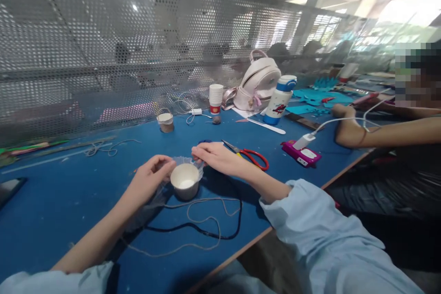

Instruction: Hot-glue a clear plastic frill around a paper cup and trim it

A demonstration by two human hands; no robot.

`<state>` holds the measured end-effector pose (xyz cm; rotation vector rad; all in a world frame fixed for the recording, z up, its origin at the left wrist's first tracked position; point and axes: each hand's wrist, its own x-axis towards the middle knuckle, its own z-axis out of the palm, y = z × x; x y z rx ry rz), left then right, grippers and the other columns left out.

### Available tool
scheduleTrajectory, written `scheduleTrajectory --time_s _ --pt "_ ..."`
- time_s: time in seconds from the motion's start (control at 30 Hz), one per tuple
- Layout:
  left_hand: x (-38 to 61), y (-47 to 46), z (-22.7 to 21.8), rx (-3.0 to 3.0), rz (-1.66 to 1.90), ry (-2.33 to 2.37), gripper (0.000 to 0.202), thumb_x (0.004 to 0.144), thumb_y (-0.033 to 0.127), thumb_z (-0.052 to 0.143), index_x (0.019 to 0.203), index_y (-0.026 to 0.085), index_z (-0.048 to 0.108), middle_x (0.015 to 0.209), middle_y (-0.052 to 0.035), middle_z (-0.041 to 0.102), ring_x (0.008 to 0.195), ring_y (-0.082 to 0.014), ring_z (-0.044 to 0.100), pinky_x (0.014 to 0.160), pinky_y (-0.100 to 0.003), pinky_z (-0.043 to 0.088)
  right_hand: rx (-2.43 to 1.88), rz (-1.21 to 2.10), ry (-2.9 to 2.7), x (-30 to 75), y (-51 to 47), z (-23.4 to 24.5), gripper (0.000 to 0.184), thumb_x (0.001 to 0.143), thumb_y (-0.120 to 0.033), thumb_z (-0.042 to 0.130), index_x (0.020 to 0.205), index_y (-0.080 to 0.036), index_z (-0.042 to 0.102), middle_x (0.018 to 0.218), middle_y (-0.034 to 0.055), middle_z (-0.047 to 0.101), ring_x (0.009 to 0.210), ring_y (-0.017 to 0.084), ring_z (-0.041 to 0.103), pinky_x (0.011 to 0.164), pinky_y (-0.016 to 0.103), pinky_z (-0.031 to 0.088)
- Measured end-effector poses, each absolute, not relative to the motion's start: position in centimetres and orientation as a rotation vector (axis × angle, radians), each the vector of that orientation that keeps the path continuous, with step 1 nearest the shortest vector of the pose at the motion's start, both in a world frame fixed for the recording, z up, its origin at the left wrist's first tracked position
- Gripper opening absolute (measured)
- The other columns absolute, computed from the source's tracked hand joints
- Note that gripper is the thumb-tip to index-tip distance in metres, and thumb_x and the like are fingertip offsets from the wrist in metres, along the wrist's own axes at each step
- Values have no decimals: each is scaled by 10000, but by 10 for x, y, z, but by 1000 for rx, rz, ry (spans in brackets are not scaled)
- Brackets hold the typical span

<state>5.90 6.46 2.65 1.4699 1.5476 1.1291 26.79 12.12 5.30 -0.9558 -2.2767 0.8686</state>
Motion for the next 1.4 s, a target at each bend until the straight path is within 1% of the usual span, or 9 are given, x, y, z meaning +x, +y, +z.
scheduleTrajectory --time_s 0.17,0.37,0.43,0.53,0.6,0.87,1.03,1.23,1.4 --pt "40 48 27 1434 1186 1621 510 739 654 568 922 183 638 941 -78 710 839 -230 648 771 -356 511 -436 248 -2200 277 96 59 243 980 -308 442 967 -141 618 966 103 683 916 160 609 820 304 473" --pt "43 5 44 2242 1586 1817 199 876 398 528 933 225 609 1068 -64 659 1045 -226 608 965 -377 448 -129 -207 -2646 284 79 60 343 955 -459 502 1006 -135 604 898 65 702 792 142 616 641 287 376" --pt "56 -10 46 2463 1569 1710 121 891 308 523 956 239 598 972 -30 659 915 -172 638 856 -296 494 -198 -381 -2778 283 80 58 243 964 -353 508 1002 -135 609 899 50 691 746 142 581 627 308 308" --pt "77 -23 31 2518 1211 1533 105 903 282 512 830 251 581 708 39 620 608 -113 608 598 -214 491 -210 -528 -2818 280 81 54 167 961 -148 455 906 -146 613 795 18 657 658 137 508 627 325 240" --pt "86 -23 14 2383 1083 1540 143 908 275 483 807 240 578 699 28 616 601 -122 612 565 -224 488 -197 -553 -2777 277 82 50 213 961 -99 424 855 -148 603 749 13 634 644 138 479 632 327 222" --pt "82 -5 -10 1911 1044 1657 221 806 379 509 936 224 596 930 -63 677 819 -228 659 735 -358 537 -210 -358 -2596 261 78 30 219 968 -185 426 900 -133 628 785 41 693 695 138 568 626 328 246" --pt "79 0 -8 1869 1057 1703 250 778 401 503 926 227 605 930 -67 682 842 -247 648 754 -379 520 -292 -52 -2453 274 75 49 249 955 -351 495 943 -151 641 845 61 737 717 137 630 649 308 346" --pt "48 0 -6 2178 1130 1876 240 825 446 486 807 229 586 829 -90 636 825 -276 613 757 -402 490 -549 410 -2219 300 84 66 316 962 -367 467 797 -173 653 717 27 697 648 117 609 643 240 442" --pt "14 14 -6 2437 1003 2078 520 782 573 554 1079 150 613 1135 -207 614 1065 -377 557 910 -489 435 -727 604 -2282 311 98 56 405 956 -379 468 637 -165 597 606 8 637 573 100 563 596 221 413"
